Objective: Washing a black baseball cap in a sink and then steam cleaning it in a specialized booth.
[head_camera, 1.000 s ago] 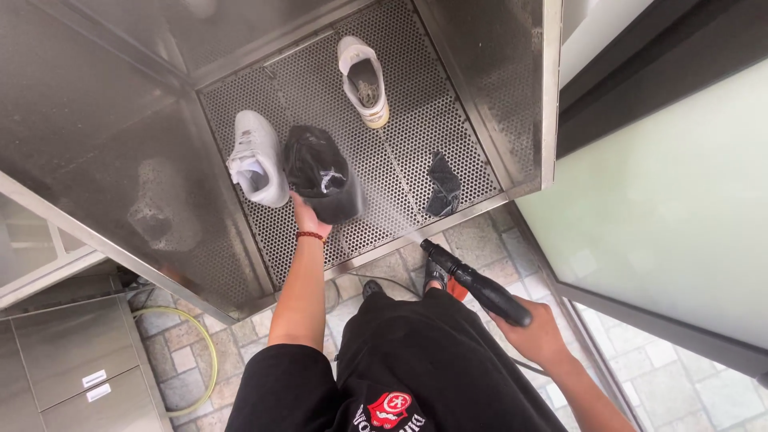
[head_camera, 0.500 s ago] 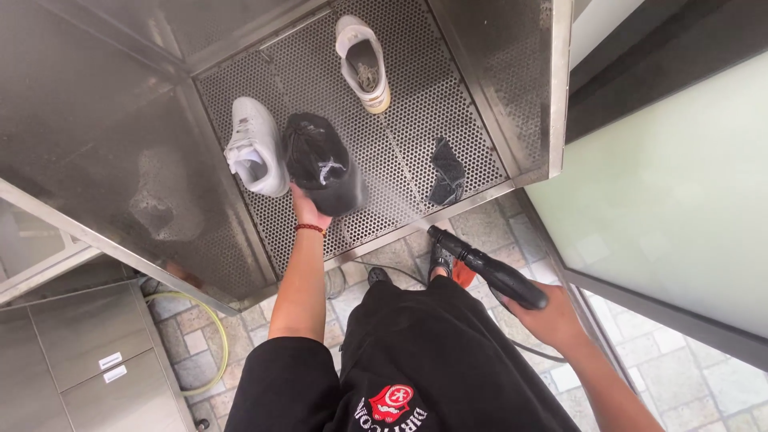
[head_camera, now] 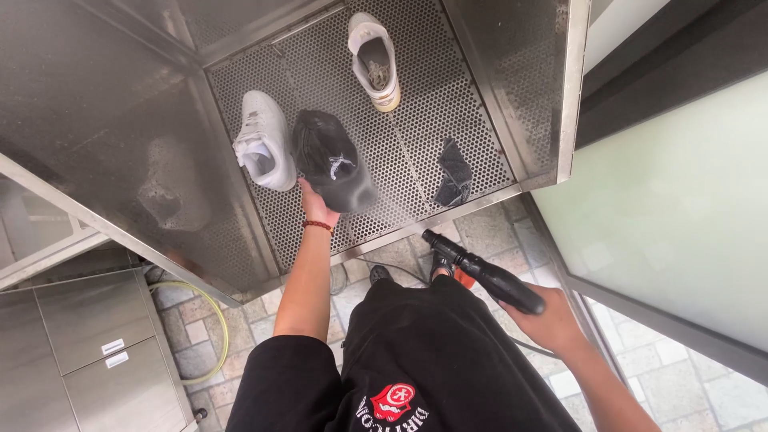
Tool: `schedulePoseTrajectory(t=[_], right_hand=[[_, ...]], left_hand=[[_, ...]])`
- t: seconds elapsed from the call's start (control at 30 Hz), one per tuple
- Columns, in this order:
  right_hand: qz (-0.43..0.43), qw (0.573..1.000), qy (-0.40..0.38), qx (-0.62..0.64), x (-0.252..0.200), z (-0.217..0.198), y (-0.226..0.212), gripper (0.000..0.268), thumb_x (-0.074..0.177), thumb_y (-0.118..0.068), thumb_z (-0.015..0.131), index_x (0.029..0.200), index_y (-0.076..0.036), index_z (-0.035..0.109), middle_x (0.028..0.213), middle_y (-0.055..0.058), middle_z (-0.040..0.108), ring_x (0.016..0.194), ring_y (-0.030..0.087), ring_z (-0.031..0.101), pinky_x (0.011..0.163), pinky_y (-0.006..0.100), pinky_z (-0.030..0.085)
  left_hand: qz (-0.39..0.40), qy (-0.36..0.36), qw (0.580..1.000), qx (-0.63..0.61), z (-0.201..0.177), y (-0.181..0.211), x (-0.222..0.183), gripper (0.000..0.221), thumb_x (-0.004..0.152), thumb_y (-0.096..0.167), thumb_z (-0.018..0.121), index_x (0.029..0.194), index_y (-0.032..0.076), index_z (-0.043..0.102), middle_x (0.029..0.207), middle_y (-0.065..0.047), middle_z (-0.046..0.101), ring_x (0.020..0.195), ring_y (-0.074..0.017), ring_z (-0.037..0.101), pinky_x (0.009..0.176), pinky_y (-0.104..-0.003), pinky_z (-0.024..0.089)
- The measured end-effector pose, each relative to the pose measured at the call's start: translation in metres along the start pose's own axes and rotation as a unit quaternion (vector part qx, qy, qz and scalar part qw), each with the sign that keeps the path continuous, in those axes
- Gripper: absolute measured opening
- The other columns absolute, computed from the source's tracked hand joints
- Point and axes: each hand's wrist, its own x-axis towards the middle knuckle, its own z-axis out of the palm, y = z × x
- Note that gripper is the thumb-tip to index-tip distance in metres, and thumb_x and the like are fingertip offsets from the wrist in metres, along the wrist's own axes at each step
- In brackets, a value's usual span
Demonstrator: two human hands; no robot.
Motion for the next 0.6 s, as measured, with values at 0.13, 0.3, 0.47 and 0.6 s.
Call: schedulePoseTrajectory(t=[0.13, 0.3, 0.47, 0.6], right_hand=[[0.036, 0.998, -0.002, -0.042, 0.01, -0.001, -0.01, 0.03, 0.076, -0.028, 0.083, 0.098, -0.008, 0.08, 0.07, 0.013, 0.076, 0.064, 0.022, 0.074, 0.065, 0.035, 0.056], [-0.004, 1.0, 0.024, 0.001, 0.021, 0.003, -0.026, 0.037, 0.075, -0.028, 0.083, 0.105, -0.007, 0.078, 0.068, 0.011, 0.074, 0.059, 0.02, 0.072, 0.061, 0.035, 0.055], [-0.003, 0.999, 0.043, 0.003, 0.018, -0.007, -0.029, 0.039, 0.077, -0.029, 0.083, 0.108, -0.007, 0.077, 0.069, 0.011, 0.073, 0.06, 0.018, 0.07, 0.061, 0.034, 0.054], [0.058, 0.998, 0.019, -0.022, 0.013, -0.009, -0.023, 0.036, 0.078, -0.03, 0.083, 0.106, -0.009, 0.079, 0.066, 0.011, 0.073, 0.058, 0.017, 0.069, 0.061, 0.033, 0.053]], left_hand=[[0.004, 0.012, 1.0, 0.017, -0.005, -0.003, 0.002, 0.071, 0.103, 0.063, 0.028, 0.153, 0.015, 0.041, 0.156, -0.009, 0.049, 0.139, -0.0326, 0.052, 0.116, -0.056, 0.042], [-0.026, 0.018, 0.999, 0.018, -0.002, -0.002, -0.011, 0.076, 0.102, 0.065, 0.028, 0.151, 0.009, 0.044, 0.149, -0.017, 0.052, 0.133, -0.0393, 0.056, 0.113, -0.059, 0.044], [-0.024, -0.019, 0.999, -0.025, 0.005, 0.002, -0.02, 0.07, 0.103, 0.061, 0.032, 0.147, 0.009, 0.05, 0.146, -0.016, 0.056, 0.133, -0.0377, 0.056, 0.113, -0.056, 0.045], [-0.019, -0.075, 0.997, -0.026, 0.024, 0.011, -0.025, 0.052, 0.103, 0.045, 0.051, 0.137, 0.005, 0.059, 0.135, -0.014, 0.067, 0.124, -0.0338, 0.063, 0.109, -0.052, 0.05]])
